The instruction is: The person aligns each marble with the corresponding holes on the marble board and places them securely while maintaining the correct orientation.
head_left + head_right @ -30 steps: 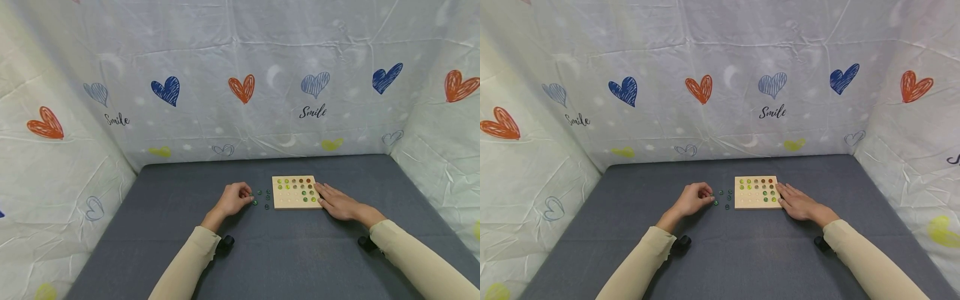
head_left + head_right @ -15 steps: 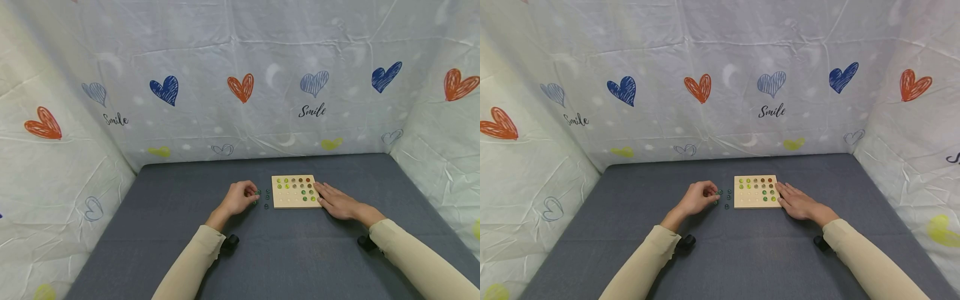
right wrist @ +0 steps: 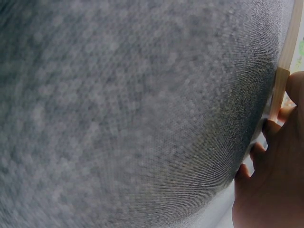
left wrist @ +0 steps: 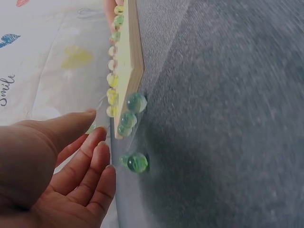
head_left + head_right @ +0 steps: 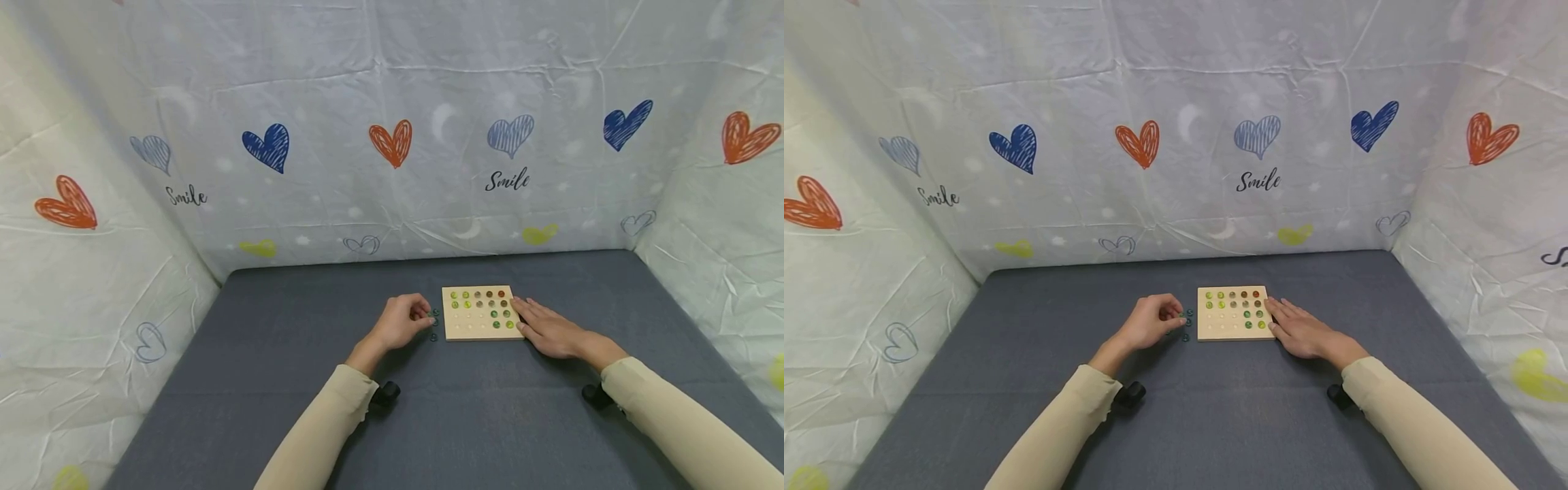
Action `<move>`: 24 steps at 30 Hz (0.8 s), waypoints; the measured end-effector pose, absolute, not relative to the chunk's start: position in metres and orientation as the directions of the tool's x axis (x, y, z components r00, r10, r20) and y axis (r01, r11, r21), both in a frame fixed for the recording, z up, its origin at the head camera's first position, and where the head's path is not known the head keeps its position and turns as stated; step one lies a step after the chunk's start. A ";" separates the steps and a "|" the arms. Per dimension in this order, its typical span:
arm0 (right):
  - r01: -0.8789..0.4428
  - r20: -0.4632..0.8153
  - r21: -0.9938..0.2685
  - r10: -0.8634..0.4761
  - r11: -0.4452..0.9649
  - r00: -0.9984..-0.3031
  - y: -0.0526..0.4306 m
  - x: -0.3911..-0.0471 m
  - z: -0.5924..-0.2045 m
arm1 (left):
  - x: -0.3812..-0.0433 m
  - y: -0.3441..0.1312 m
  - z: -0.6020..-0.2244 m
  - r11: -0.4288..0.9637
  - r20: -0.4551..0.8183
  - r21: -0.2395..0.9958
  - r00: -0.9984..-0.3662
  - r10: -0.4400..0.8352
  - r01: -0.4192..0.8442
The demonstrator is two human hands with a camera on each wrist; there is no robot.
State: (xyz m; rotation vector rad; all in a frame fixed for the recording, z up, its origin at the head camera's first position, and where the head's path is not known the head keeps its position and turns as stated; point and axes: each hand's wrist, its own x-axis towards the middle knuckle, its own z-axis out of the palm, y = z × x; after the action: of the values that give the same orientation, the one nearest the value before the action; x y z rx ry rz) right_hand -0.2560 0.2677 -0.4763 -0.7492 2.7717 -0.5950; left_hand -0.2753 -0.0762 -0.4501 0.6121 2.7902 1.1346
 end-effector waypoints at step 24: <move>-0.428 -0.105 -0.410 -0.508 0.805 -0.855 0.266 -0.258 -0.480 | -0.282 -0.043 -0.451 0.601 0.114 0.692 -0.882 0.458 0.401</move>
State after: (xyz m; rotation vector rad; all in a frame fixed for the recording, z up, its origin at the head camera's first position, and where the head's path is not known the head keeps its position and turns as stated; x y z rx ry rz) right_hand -0.2579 0.2663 -0.4804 -0.7303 2.7829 -0.5582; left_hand -0.2815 -0.0427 -0.4514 0.7375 2.7425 1.1561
